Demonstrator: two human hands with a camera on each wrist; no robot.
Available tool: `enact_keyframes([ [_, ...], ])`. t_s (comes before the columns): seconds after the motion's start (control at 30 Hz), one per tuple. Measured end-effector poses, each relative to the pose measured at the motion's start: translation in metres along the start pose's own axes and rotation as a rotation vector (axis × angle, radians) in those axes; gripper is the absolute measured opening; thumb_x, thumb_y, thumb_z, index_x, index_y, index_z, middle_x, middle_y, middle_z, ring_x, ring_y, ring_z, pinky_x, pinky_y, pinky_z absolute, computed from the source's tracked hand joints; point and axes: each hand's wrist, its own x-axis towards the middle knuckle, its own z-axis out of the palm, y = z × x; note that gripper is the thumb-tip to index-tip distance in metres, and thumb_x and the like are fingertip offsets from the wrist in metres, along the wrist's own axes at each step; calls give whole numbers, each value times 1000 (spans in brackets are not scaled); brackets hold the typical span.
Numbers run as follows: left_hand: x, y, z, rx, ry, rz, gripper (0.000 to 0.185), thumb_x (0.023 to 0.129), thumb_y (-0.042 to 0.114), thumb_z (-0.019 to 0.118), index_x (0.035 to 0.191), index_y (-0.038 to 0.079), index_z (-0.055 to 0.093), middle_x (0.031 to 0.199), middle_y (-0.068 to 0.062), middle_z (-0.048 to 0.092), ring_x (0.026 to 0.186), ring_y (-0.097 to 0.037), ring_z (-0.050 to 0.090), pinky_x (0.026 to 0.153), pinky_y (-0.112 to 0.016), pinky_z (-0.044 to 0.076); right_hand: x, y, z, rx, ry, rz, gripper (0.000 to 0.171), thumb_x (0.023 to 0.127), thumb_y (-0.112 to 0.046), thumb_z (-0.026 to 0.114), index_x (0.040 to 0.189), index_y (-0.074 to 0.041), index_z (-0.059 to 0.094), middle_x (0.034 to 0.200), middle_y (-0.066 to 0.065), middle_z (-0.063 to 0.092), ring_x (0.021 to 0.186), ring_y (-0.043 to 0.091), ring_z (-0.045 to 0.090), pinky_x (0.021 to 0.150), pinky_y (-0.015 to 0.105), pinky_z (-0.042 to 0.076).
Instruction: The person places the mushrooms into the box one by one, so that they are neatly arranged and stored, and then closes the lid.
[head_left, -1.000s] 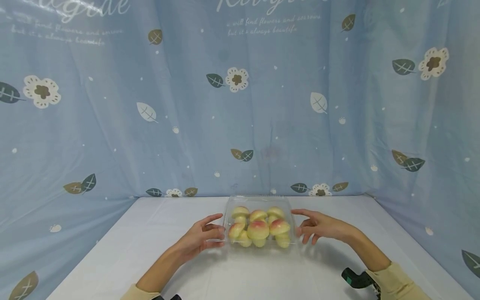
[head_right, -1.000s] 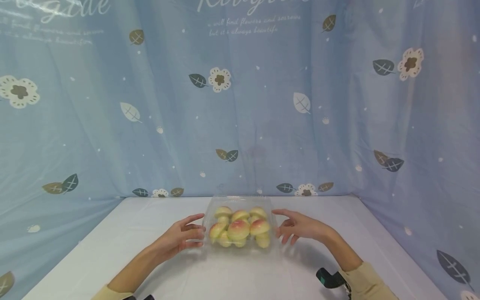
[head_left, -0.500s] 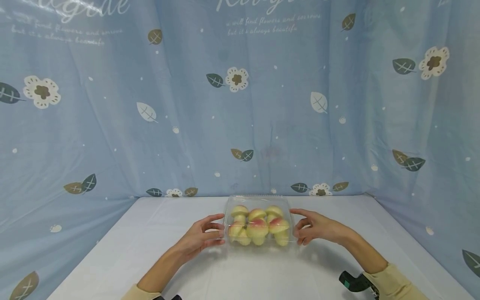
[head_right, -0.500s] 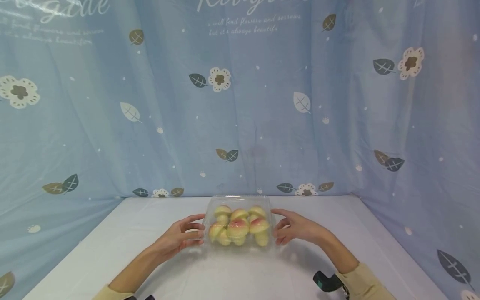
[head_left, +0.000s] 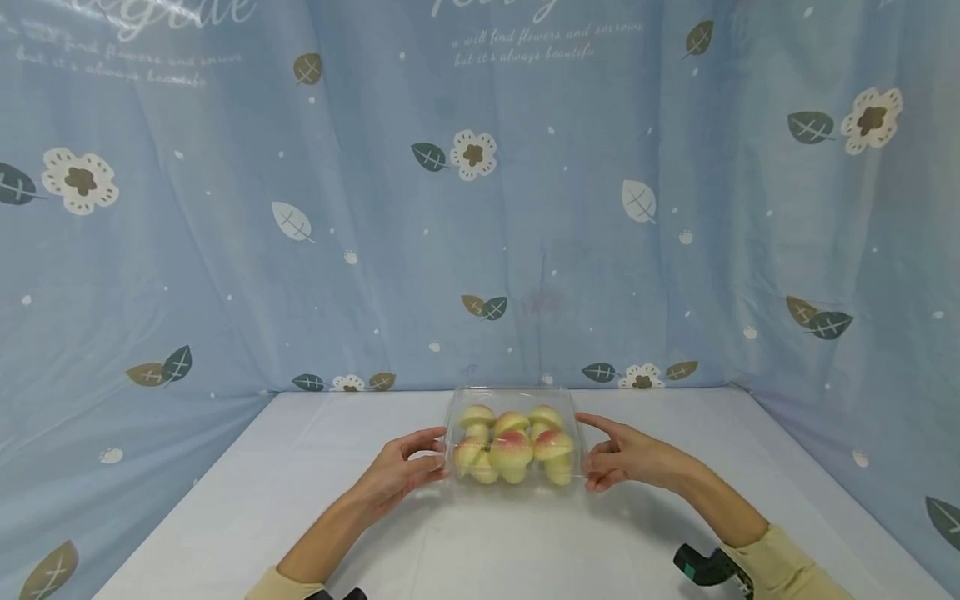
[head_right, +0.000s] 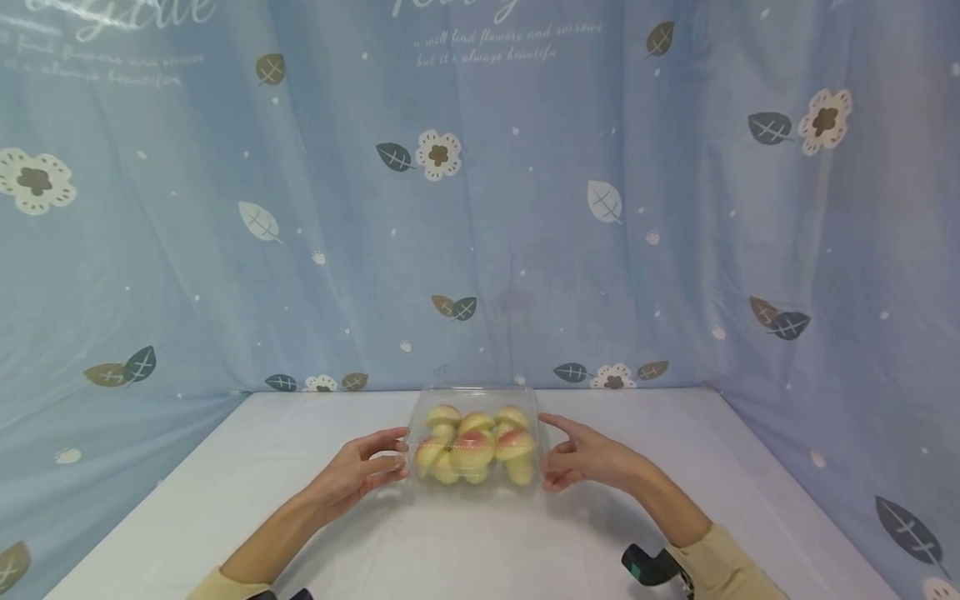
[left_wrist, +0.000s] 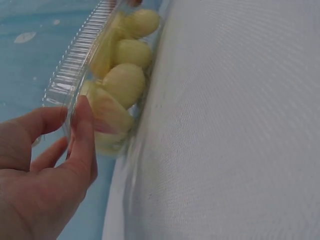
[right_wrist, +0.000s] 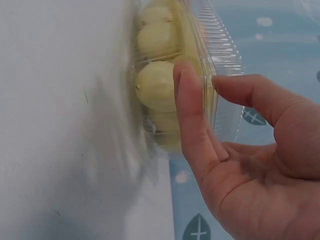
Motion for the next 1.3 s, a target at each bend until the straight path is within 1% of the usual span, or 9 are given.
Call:
enact_keyframes([
  [0.17,0,1,1,-1,10,5,61,91,0,65,146,-3,40,122,-14,47,92,-16,65,92,-33,57,0,-1,1,30,-33,6,86,100,-5,52,157,-11,-11,100,17,70,85,20,72,81,35,61],
  [0.4,0,1,4,20,2,21,63,90,-1,65,147,-5,38,125,-19,46,88,-13,66,89,-30,58,-1,0,1,14,-32,-13,85,100,-4,51,157,-9,-13,98,13,69,83,17,71,79,32,61],
  [0.6,0,2,5,35,-1,25,65,89,-1,66,147,-5,38,122,-16,48,88,-13,66,89,-30,58,1,3,-1,-16,-29,-26,85,100,-4,51,157,-9,-12,96,10,69,82,15,70,78,31,60],
  [0.77,1,2,5,36,16,17,65,88,-2,67,147,-3,40,121,-14,48,88,-14,66,89,-31,58,2,4,-2,-29,-14,-32,86,99,-5,53,157,-9,-11,95,9,69,81,14,69,77,30,60],
  [0.93,1,0,5,42,16,27,65,87,-3,68,146,-4,40,121,-15,48,88,-14,66,88,-30,58,2,4,-1,-29,-9,-36,86,99,-4,53,157,-9,-9,93,8,68,80,13,68,77,29,60],
  [1.07,2,-1,4,44,20,29,65,87,-3,67,146,-5,40,120,-15,48,87,-14,66,88,-31,59,1,3,-1,-11,-1,-24,86,99,-3,54,157,-9,-9,94,9,69,80,14,69,78,30,60],
  [1.2,2,-2,3,55,35,19,64,87,-2,68,146,-3,41,120,-15,49,89,-15,65,88,-32,58,1,2,0,14,4,-8,87,98,-3,55,157,-10,-9,96,11,70,81,15,71,78,31,61],
  [1.3,1,0,3,97,34,16,63,89,2,67,146,-1,42,122,-17,49,94,-17,63,88,-35,59,0,2,0,-12,11,-1,86,98,-5,56,158,-10,-7,99,14,70,81,17,71,78,34,61],
])
